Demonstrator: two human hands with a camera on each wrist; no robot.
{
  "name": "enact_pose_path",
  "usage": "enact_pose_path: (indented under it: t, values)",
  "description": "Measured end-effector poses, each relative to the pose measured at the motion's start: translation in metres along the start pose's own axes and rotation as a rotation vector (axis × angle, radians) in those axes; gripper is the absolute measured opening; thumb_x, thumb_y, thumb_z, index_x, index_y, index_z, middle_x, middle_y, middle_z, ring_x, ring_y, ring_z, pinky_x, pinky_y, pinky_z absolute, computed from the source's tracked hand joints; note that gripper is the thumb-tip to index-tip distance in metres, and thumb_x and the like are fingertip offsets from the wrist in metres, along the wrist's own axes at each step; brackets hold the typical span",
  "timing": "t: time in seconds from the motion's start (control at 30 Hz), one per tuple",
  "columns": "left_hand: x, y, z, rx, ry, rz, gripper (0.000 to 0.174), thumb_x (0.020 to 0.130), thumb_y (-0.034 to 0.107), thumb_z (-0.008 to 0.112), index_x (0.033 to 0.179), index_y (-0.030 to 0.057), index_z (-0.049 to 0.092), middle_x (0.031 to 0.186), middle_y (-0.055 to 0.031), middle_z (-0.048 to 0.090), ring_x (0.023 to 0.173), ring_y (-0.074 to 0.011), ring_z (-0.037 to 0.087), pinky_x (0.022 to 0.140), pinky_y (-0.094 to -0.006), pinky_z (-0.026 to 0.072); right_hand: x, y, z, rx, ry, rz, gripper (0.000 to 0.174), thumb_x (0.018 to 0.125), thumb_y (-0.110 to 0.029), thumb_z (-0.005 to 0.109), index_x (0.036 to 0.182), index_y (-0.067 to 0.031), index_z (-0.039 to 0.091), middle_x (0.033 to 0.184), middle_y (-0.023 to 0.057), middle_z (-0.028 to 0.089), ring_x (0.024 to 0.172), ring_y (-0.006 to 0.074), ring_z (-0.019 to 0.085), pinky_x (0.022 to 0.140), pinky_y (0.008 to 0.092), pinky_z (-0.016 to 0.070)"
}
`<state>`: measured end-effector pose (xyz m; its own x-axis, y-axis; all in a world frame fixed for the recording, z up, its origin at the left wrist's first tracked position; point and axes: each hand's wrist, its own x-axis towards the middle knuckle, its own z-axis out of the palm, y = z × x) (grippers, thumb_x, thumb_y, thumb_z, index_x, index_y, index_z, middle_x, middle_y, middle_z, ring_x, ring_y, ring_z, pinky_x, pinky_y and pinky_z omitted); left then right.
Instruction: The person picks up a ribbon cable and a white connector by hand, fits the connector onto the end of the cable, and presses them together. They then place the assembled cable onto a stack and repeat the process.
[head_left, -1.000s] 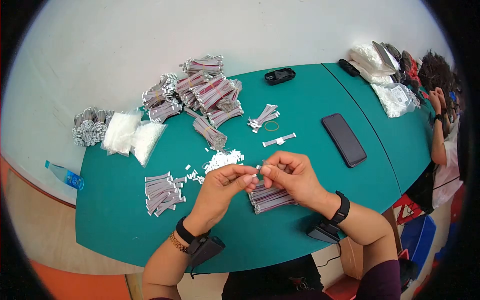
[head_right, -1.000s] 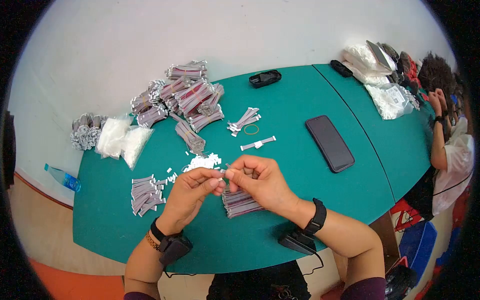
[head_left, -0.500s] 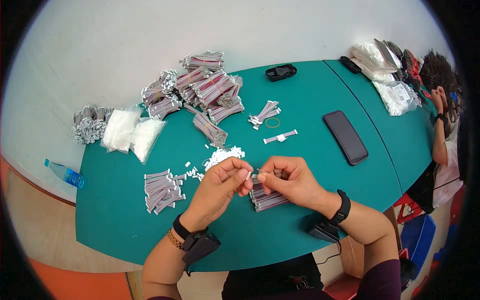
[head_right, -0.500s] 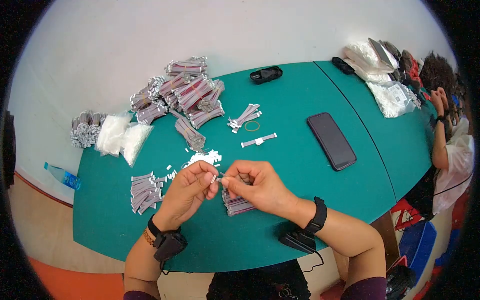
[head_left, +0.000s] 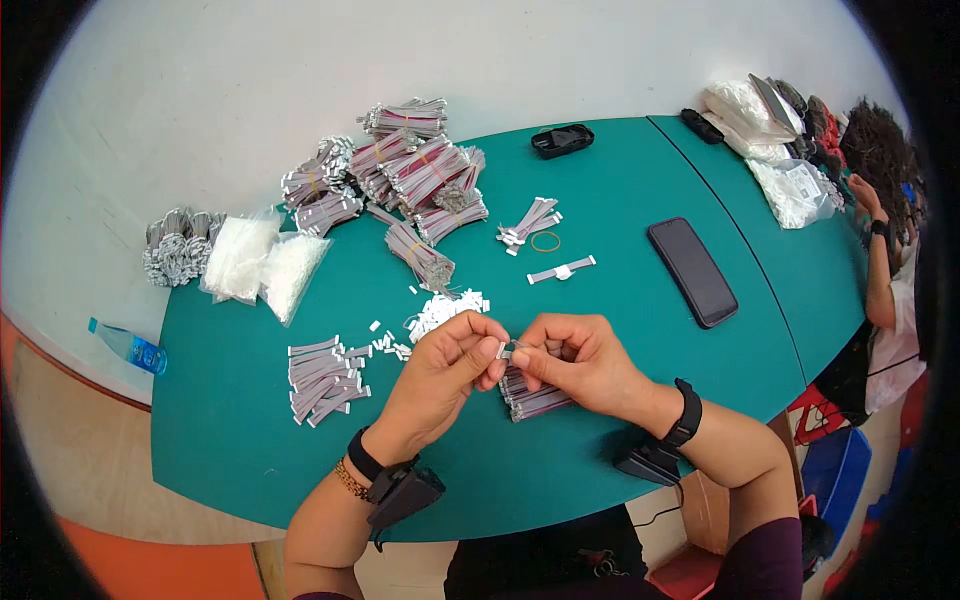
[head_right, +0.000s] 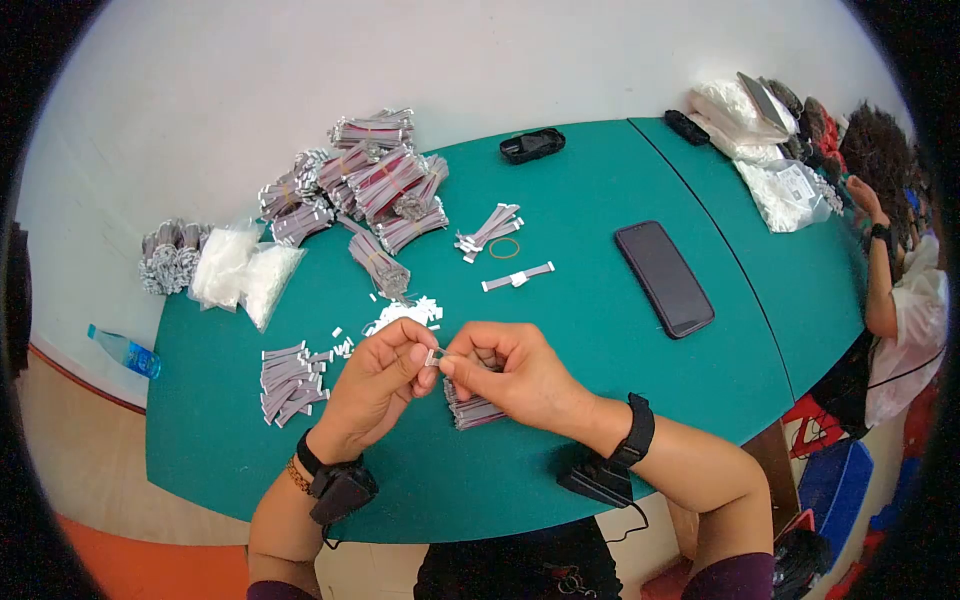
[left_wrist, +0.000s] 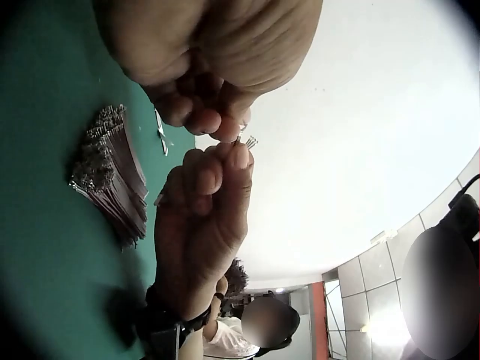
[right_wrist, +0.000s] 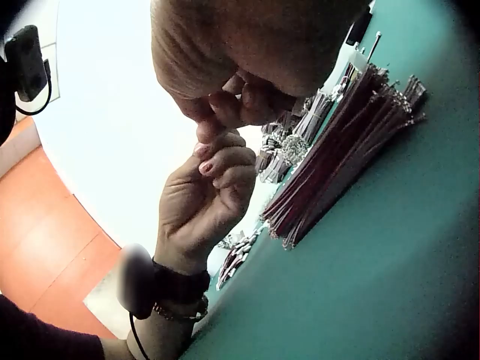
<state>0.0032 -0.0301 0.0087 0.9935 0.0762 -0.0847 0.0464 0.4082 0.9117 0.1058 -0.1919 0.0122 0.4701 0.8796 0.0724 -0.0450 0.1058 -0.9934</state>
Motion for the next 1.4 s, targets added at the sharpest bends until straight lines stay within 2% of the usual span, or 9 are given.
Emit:
enact_pose_path:
  t: [0.17,1.07,1.17,1.4]
  values:
    - [0.0,-0.0001,0.0022,0.012,0.026,0.007,0.018,0.09,0.02,0.056,0.099,0.0046,0.053,0.072,0.0007,0.054,0.066,-0.007,0.049,0.059,-0.0187,0.038,-0.0003,-0.001,0.0003,0.002,-0.011,0.005,0.015,0.089,-0.015,0.058,0.081,-0.0021,0.058,0.065,-0.0014,0.058,0.058,0.0011,0.049,0.051,0.0179,0.0369]
    - [-0.001,0.0001,0.0042,0.03,0.017,0.002,0.018,0.09,0.021,0.056,0.099,0.0053,0.052,0.073,0.0012,0.053,0.067,-0.0065,0.048,0.06,-0.0189,0.0368,-0.0008,0.0009,0.0,0.023,-0.003,0.007,0.013,0.088,-0.014,0.059,0.081,-0.0024,0.058,0.066,-0.0013,0.058,0.059,0.0013,0.05,0.052,0.0172,0.0382]
    - [-0.0015,-0.0001,0.0034,0.041,0.002,0.019,0.016,0.092,0.019,0.053,0.098,0.004,0.053,0.076,0.0,0.054,0.07,-0.0063,0.049,0.064,-0.019,0.0385,-0.0008,0.002,0.0003,0.012,0.008,-0.001,0.013,0.088,-0.014,0.059,0.081,-0.0023,0.058,0.065,-0.0013,0.058,0.059,0.0014,0.05,0.052,0.0173,0.0383]
    - [-0.0011,-0.0005,0.0071,0.118,0.045,0.059,0.017,0.09,0.019,0.056,0.097,0.0038,0.053,0.074,0.0002,0.054,0.068,-0.0067,0.05,0.061,-0.0188,0.0393,-0.0006,0.002,0.0007,0.013,0.025,0.005,0.014,0.087,-0.013,0.059,0.079,-0.0021,0.057,0.063,-0.001,0.058,0.057,0.0016,0.05,0.05,0.018,0.0381]
